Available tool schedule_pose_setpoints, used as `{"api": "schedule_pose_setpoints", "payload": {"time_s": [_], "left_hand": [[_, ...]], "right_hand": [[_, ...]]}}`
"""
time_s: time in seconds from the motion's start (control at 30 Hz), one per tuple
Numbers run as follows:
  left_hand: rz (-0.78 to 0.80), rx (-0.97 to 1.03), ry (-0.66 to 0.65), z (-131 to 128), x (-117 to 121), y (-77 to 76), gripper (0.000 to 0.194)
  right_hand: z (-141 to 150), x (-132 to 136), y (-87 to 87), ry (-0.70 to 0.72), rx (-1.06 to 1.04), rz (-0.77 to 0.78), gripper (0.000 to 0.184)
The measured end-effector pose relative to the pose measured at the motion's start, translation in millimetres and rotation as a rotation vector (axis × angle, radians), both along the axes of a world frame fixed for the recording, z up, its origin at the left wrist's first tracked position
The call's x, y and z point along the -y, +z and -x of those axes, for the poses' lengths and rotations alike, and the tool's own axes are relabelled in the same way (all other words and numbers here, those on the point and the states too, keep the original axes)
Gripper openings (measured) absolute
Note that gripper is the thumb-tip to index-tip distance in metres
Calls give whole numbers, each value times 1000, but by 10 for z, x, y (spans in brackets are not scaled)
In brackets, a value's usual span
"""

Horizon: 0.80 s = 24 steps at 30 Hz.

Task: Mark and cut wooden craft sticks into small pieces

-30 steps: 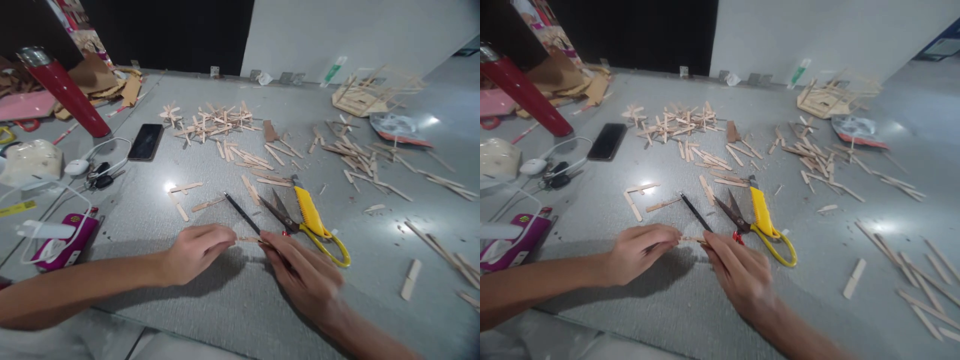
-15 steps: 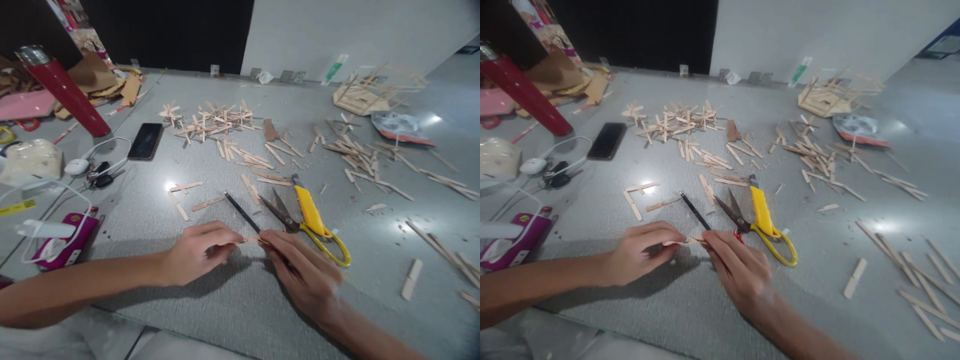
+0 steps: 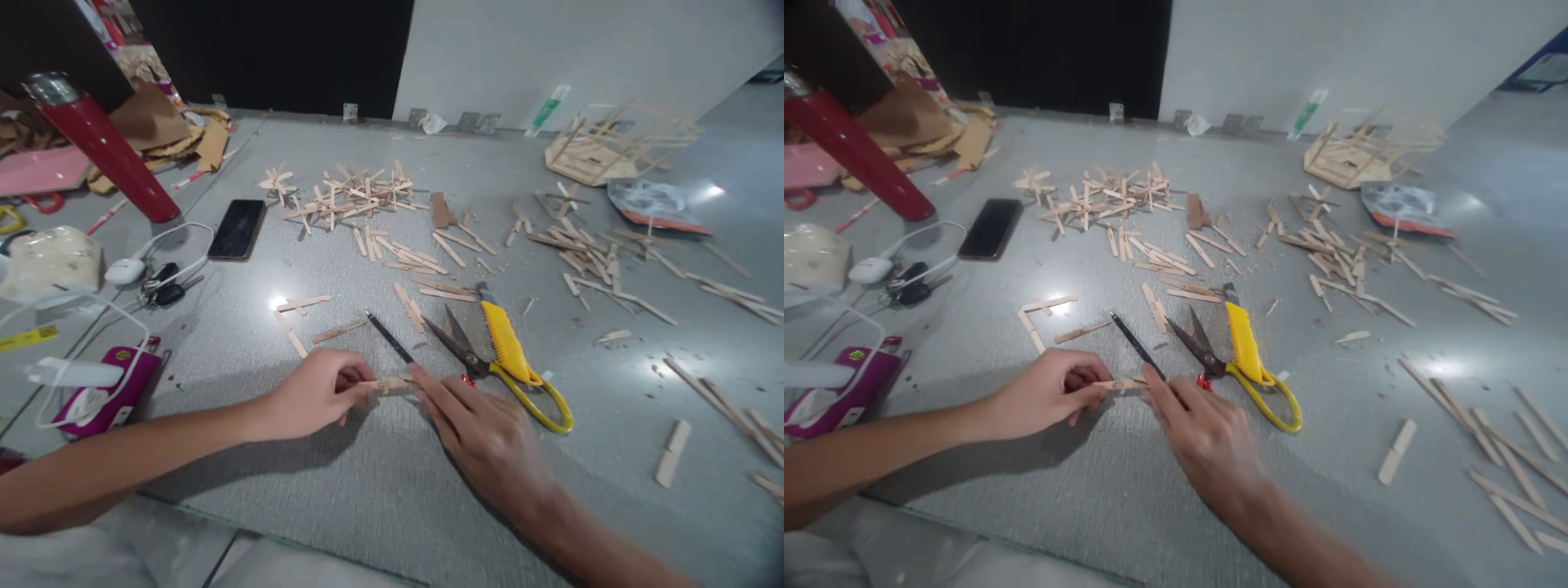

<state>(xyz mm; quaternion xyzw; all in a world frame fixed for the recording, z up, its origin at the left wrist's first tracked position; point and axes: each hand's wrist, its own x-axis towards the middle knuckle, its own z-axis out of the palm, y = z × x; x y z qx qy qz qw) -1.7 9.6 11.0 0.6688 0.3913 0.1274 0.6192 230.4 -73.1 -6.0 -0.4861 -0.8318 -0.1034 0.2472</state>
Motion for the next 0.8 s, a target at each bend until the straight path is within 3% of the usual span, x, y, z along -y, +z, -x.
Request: {"api": "schedule_pose_setpoints", "payload": {"time_s": [0.17,0.4,0.8], "left_hand": [[151,-9,-24,15,-81,64,20],[177,-58,-88,22,-115,59,28],[45,-64,-59,-10,-80,24,30]], "right_hand": [[45,25,33,128,116,73,48],[60,35,32,109,155,79,48],[95,30,17,83,174,98,47]]}}
